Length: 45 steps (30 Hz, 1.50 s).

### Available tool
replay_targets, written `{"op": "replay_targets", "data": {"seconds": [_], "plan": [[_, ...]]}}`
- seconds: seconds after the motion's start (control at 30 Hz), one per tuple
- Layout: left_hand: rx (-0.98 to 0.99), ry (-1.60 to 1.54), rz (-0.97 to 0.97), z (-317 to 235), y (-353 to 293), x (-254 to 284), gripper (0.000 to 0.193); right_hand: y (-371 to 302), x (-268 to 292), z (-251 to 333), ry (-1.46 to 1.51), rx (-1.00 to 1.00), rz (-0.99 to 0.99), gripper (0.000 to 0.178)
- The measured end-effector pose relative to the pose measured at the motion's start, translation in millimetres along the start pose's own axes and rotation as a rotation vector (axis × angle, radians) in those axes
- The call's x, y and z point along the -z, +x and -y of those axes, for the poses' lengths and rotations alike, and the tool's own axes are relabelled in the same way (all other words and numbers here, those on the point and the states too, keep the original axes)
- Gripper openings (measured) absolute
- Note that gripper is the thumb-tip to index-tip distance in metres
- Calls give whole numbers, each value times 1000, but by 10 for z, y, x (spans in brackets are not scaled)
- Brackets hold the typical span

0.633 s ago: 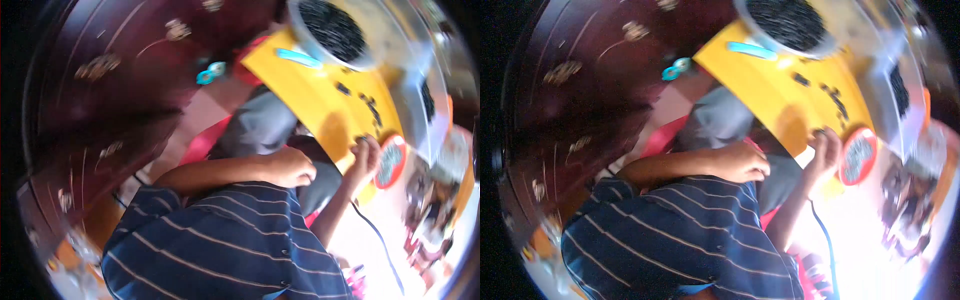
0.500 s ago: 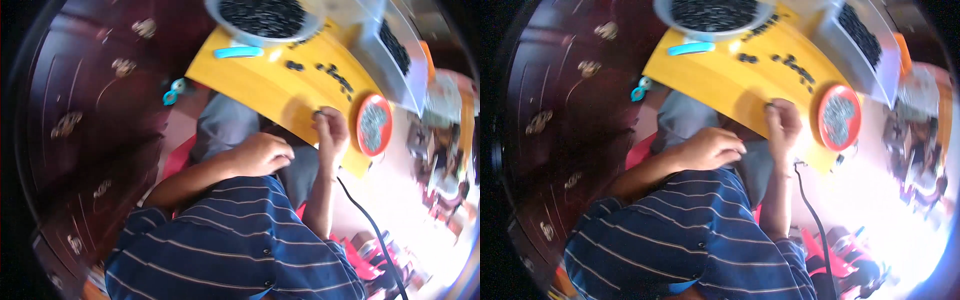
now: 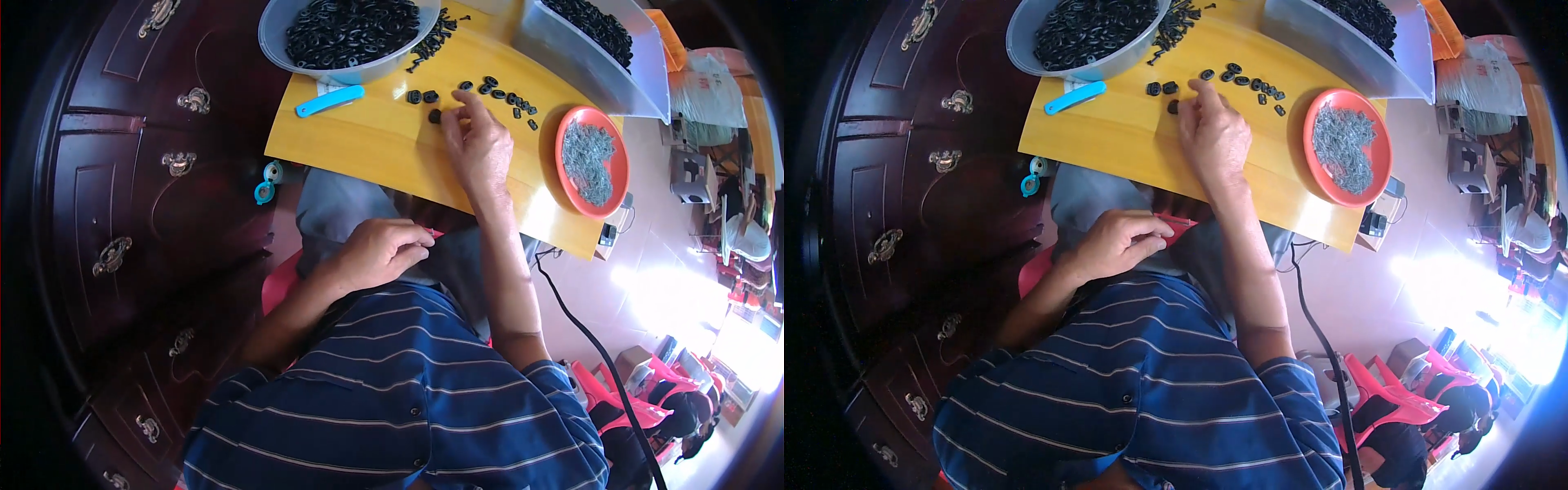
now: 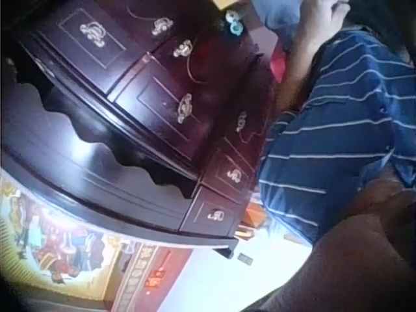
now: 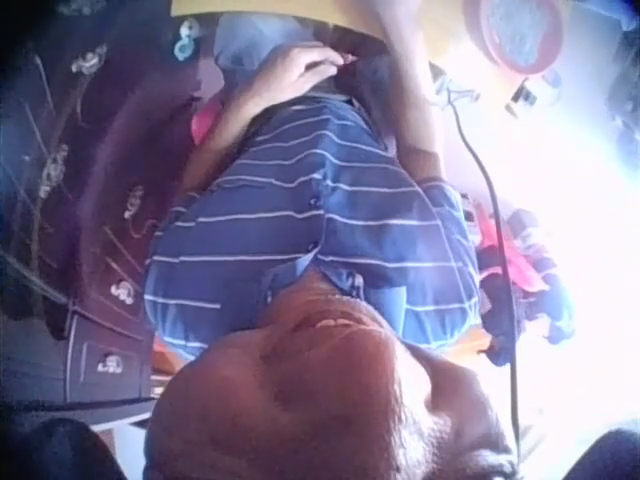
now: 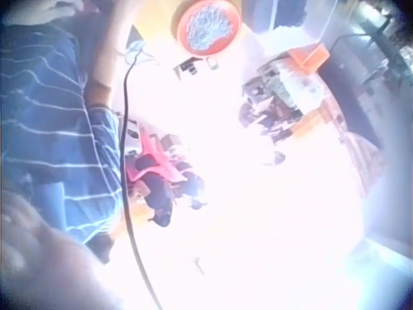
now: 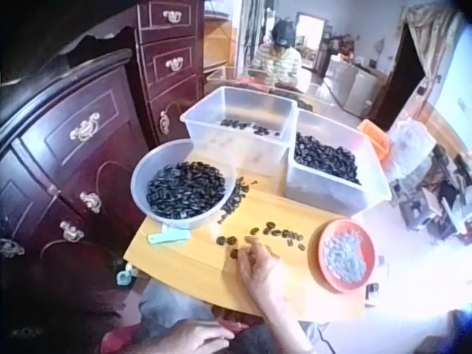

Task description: The person assembles small hardware components by picking up plastic pieces and metal screws from the table and fitting them together by hand.

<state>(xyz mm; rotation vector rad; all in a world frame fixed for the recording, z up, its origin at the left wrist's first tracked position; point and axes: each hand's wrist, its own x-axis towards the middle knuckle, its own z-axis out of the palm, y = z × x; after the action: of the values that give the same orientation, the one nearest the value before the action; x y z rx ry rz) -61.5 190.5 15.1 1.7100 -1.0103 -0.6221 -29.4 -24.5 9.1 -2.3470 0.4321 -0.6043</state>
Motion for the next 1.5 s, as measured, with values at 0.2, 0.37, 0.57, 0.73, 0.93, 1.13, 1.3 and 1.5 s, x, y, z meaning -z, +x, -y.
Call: {"op": "replay_targets", "data": {"seconds": [0.2, 0.37, 0.57, 0.73, 0.93, 1.13, 1.3, 1.5], "plan": [[-1, 79, -45, -97, 337, 155, 13, -320, 287, -163, 210, -44, -115, 22], [-123, 358, -286, -69, 979, 168, 23, -658, 587, -367, 283, -120, -215, 15], [-206, 528, -188, -65, 1614, -194, 36, -826, 853, -402, 365, -231, -241, 11], [-262, 641, -172, -4, 1985, -433, 39, -813, 1087, -321, 434, -219, -231, 11], [-194, 654, -130, 108, 2266, -484, 25, -754, 1140, -402, 449, -288, -208, 12], [-189, 682, -103, 17, 2387, -520, 12, -772, 1184, -451, 476, -344, -171, 14], [-239, 624, -74, -37, 2307, -437, 12, -781, 1207, -422, 499, -379, -170, 16], [-45, 20, 18, -321, 2002, -515, 9, -782, 1181, -516, 736, -460, -275, 21]]}}
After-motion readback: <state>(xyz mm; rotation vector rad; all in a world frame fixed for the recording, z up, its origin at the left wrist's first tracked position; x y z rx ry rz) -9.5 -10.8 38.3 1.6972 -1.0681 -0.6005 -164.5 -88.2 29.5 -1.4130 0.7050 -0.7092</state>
